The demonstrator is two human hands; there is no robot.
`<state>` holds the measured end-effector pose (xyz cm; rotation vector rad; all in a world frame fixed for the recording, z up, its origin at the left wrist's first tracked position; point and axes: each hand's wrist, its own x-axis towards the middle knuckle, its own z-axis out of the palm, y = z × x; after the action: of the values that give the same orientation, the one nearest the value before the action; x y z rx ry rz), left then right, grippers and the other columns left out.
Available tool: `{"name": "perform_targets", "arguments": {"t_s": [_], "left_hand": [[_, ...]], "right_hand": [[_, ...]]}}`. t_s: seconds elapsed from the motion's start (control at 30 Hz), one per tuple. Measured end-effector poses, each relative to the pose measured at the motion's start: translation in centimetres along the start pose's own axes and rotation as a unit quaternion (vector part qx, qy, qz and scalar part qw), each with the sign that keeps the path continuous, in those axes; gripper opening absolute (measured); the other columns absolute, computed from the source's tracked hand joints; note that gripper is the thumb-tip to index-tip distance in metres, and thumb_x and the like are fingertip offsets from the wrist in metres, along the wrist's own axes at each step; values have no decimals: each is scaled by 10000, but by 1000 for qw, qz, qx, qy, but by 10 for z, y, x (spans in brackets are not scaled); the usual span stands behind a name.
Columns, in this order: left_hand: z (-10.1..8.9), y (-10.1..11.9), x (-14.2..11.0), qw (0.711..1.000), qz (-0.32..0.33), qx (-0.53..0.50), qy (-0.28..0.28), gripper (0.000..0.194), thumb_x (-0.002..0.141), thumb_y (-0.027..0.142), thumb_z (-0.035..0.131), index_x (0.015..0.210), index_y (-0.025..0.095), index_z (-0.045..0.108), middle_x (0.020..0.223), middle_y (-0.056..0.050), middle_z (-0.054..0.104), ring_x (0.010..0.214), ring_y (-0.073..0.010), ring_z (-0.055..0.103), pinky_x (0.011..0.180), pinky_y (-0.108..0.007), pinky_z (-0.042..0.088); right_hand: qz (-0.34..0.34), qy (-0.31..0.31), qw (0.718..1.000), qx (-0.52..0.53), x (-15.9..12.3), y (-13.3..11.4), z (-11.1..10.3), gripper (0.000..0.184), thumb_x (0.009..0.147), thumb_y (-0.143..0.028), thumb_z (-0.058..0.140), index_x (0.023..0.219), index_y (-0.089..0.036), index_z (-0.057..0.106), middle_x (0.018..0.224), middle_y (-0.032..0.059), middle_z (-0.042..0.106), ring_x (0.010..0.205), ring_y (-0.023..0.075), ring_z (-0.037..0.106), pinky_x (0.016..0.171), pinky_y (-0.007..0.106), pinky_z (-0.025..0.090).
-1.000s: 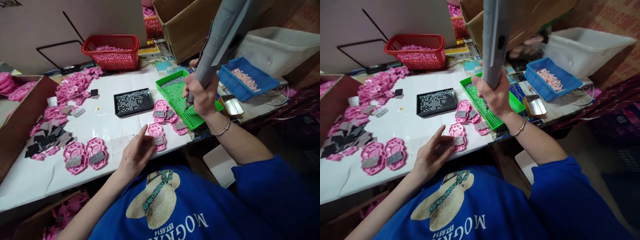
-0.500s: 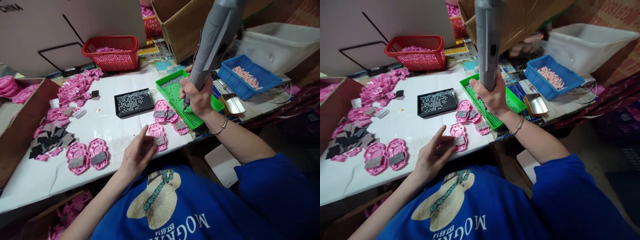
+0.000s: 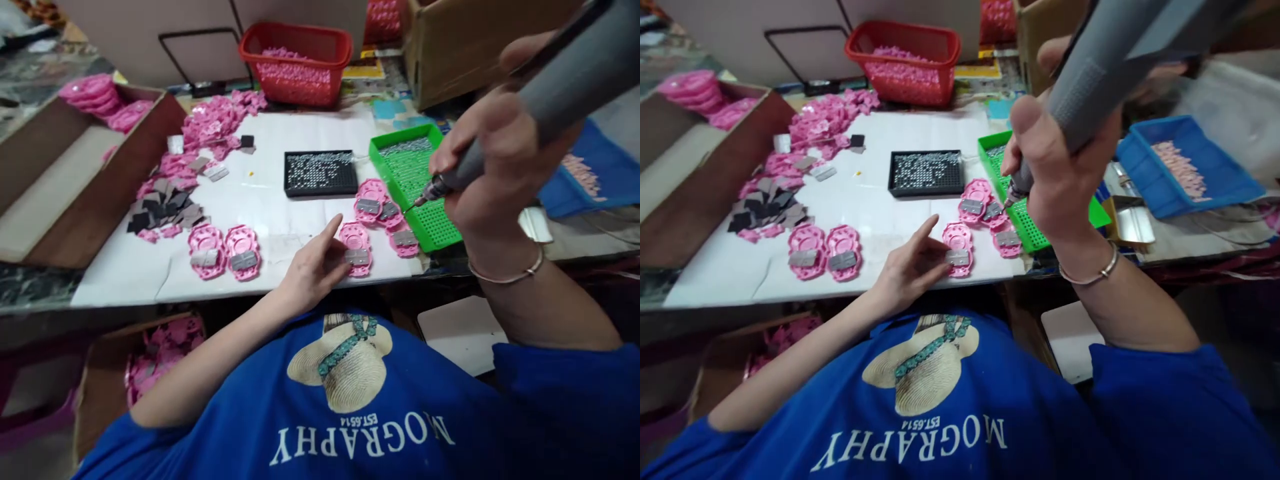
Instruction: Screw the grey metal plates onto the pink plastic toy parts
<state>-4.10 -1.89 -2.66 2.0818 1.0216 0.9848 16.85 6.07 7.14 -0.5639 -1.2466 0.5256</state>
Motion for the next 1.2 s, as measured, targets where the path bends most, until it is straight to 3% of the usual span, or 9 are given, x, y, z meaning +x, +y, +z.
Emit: {"name": "perform_targets", "arguments": {"t_s": [0.13, 0.23, 0.33, 0.63, 0.87, 1.03, 1.2], "left_hand": [[1, -3, 2, 999, -24, -46, -4, 913, 843, 135, 650, 1580, 249, 125, 1013, -40, 677, 849, -125, 641, 812, -262, 520], [2, -3, 3, 998, -18, -60, 1, 951, 827, 120, 654, 1584, 254, 93, 995, -35, 666, 827, -124, 629, 778, -254, 509], [3, -3, 3, 998, -7, -62, 9, 933, 831, 127, 653, 1584, 233, 111, 973, -38, 649, 791, -123, 605, 753, -257, 504], [3, -1, 3, 998, 1, -53, 17, 848, 854, 153, 634, 1568, 195, 178, 950, -35, 632, 765, -116, 573, 749, -261, 504], [1, 3, 3, 999, -11, -45, 15, 721, 865, 167, 638, 1507, 164, 311, 970, -51, 645, 801, -130, 583, 769, -274, 508], [2, 2, 3, 999, -6, -34, 22, 658, 861, 163, 652, 1459, 153, 377, 957, -49, 644, 813, -136, 589, 773, -273, 503], [2, 4, 4, 999, -14, -28, 19, 684, 862, 141, 632, 1484, 137, 346, 929, -45, 631, 795, -139, 589, 743, -264, 493]], "right_hand": [[54, -71, 995, 41, -28, -13, 29, 316, 759, -442, 769, 1015, -297, 654, 619, -53, 494, 408, 103, 416, 353, 288, 333], [90, -130, 986, 61, -49, -9, 44, 349, 763, -422, 753, 1059, -313, 605, 606, -66, 547, 441, 127, 485, 390, 292, 392], [117, -149, 981, 48, -59, -1, 51, 373, 765, -457, 731, 1073, -331, 562, 619, -61, 564, 460, 145, 507, 429, 310, 431], [117, -149, 980, 54, -63, 5, 55, 381, 752, -480, 748, 1049, -333, 560, 628, -65, 535, 456, 137, 493, 457, 305, 438], [114, -174, 976, 61, -62, 2, 53, 361, 776, -350, 746, 1087, -323, 564, 626, -78, 529, 436, 112, 463, 435, 280, 416], [100, -173, 980, 19, -68, 9, 53, 313, 771, -486, 731, 985, -322, 573, 668, -65, 557, 489, 124, 513, 539, 322, 517], [124, -182, 974, 51, -73, 14, 53, 294, 777, -446, 751, 948, -280, 579, 600, -73, 533, 484, 114, 507, 540, 303, 515]]}}
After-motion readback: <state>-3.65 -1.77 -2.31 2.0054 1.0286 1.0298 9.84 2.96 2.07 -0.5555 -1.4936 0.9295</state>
